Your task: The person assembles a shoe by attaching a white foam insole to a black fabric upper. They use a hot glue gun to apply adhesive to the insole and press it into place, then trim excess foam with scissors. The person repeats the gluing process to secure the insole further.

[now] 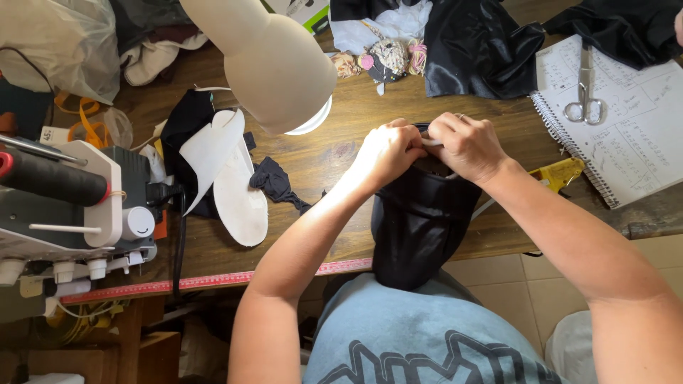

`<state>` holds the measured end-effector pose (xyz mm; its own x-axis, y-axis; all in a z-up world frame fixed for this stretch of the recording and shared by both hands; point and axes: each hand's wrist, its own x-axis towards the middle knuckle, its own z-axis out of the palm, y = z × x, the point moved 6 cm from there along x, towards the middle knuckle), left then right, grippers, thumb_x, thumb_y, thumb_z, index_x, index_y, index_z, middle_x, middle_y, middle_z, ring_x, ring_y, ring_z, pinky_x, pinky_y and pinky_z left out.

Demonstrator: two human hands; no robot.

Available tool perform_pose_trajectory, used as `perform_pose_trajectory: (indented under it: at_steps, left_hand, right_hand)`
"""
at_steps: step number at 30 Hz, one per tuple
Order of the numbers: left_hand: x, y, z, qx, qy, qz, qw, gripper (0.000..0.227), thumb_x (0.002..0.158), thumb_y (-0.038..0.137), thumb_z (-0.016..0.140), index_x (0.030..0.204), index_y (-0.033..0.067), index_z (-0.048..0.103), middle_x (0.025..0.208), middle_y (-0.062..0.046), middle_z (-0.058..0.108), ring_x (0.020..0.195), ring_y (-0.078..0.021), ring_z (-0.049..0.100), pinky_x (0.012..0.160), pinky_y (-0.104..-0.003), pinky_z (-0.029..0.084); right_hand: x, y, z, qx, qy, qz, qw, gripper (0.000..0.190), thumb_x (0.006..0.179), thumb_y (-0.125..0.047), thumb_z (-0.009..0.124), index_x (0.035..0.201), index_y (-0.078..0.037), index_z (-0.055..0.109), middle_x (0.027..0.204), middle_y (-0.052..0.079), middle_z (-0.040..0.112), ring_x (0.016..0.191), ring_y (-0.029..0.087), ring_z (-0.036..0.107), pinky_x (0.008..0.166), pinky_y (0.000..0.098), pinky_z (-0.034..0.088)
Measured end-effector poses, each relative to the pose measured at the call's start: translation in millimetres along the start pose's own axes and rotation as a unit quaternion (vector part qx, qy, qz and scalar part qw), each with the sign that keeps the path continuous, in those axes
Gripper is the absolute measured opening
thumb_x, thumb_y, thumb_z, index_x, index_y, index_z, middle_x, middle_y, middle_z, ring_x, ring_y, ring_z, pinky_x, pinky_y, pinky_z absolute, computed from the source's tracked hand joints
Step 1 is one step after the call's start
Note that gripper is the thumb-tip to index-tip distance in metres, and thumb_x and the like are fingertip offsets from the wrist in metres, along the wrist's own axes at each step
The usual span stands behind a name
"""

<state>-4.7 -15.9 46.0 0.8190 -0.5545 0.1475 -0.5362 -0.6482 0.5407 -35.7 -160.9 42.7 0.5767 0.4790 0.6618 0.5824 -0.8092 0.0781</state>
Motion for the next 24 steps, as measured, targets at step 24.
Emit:
perform_pose_trajectory:
  at_steps: [24]
  left_hand:
    - [16,-8,19,-0.021,-0.029,-0.026,0.999,0.040,0.084,0.036,0.074,0.117,0.0202,0.058,0.102,-0.013,0.074,0.096,-0.0420,0.075,0.083,-0.057,0.062]
  right_hand:
    - [-33,31,19,0.021,-0.317,0.369,0.873,0.033,0.090,-0.038,0.065,0.119,-0.027,0.054,0.093,0.017,0.078,0.092,0.043,0.075,0.083,0.0530,0.057]
